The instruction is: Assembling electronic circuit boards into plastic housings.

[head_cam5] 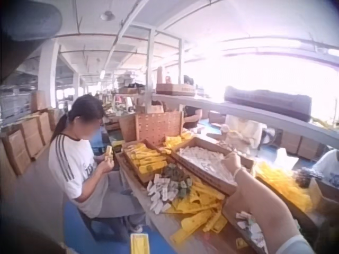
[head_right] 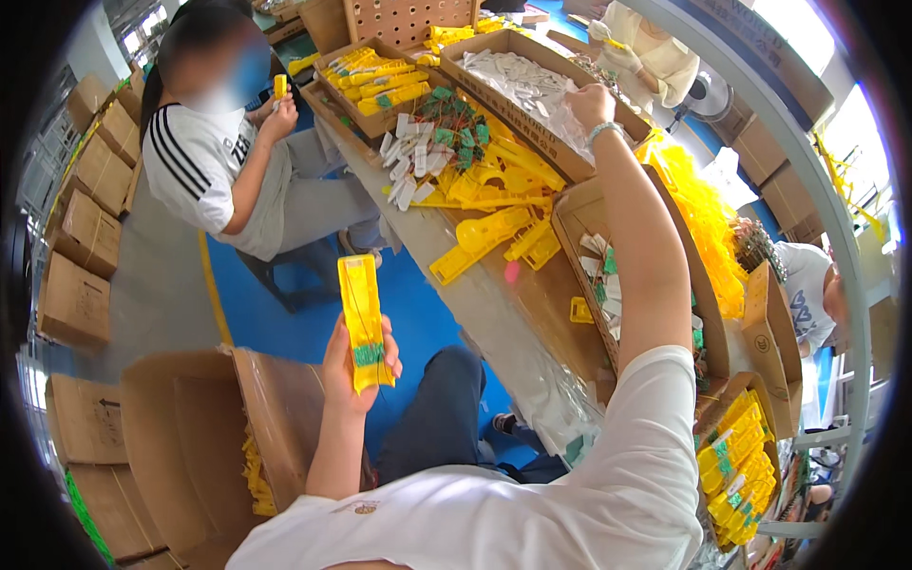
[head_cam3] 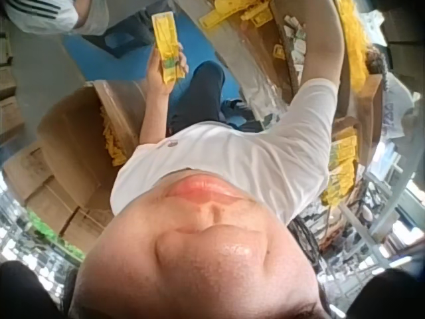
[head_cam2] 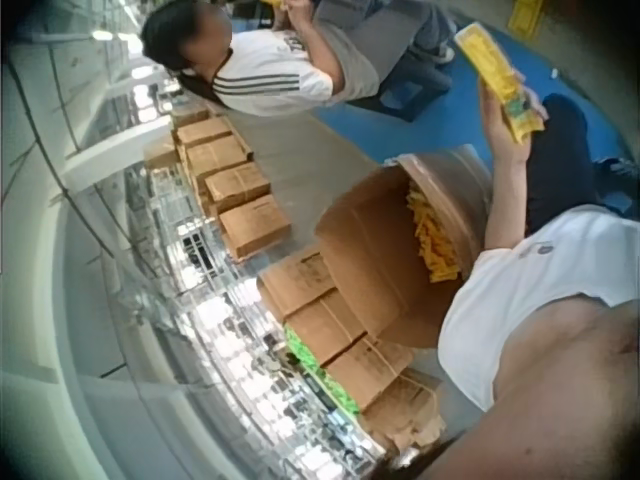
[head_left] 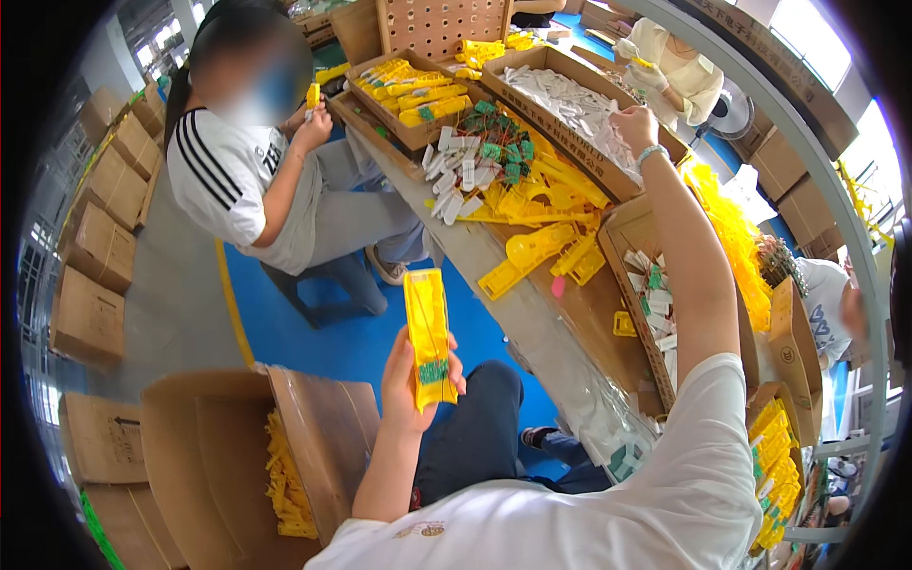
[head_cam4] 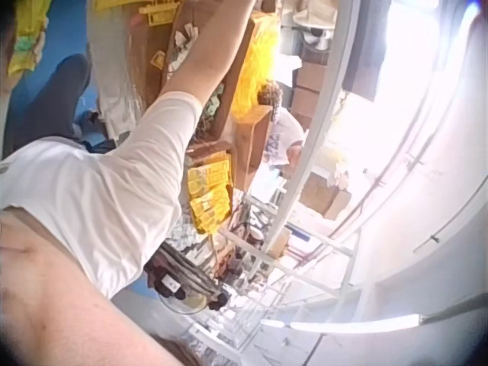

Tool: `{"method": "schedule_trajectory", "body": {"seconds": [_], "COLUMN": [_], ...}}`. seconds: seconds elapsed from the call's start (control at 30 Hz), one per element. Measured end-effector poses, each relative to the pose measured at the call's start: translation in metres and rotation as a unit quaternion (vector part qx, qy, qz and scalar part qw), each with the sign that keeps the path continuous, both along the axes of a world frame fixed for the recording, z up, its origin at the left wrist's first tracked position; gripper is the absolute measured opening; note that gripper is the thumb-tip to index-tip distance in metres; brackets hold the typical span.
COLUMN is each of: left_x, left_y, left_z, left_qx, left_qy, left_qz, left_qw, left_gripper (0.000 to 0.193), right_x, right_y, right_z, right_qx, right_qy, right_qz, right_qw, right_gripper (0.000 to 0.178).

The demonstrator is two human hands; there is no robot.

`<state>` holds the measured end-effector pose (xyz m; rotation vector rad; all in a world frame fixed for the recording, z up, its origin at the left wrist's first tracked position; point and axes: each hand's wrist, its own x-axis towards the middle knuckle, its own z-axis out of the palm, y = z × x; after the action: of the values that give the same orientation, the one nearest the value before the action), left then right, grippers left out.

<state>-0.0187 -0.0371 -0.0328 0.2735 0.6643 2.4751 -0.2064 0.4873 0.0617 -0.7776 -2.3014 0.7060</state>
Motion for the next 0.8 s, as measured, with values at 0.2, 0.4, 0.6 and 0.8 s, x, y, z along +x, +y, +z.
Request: {"method": "schedule_trajectory", "body": {"seconds": [0.2,0.4,0.6,0.8], "left_x": [0.008,0.032,0.075,0.125], "left_y": [0.019,0.031,0.043,0.065], "left_z": [0.047,0.076,0.096,0.124], "left_qx": [0.023,0.024,0.014,-0.028], "left_qy": [0.035,0.048,0.092,0.122], "left_qz": [-0.015,-0.004,-0.025,-0.034], "left_qw": [0.999,0.999,0.995,0.992], "left_gripper": [0.042,0.040,0.036,0.037], "right_x": [0.077,0.213,0.349,0.410], "right_y": [-0.043,-0.204,-0.333,-0.360], "right_z": [0.058,0.119,0.088,0.053], "right_qx": [-0.153,-0.258,-0.206,-0.291], "right_qy": [0.126,0.190,0.188,0.265], "right_qz": [0.180,0.334,0.332,0.326], "right_qw": [0.963,0.886,0.901,0.860], "right_gripper": [0.017,0.026,0.024,0.023]}}
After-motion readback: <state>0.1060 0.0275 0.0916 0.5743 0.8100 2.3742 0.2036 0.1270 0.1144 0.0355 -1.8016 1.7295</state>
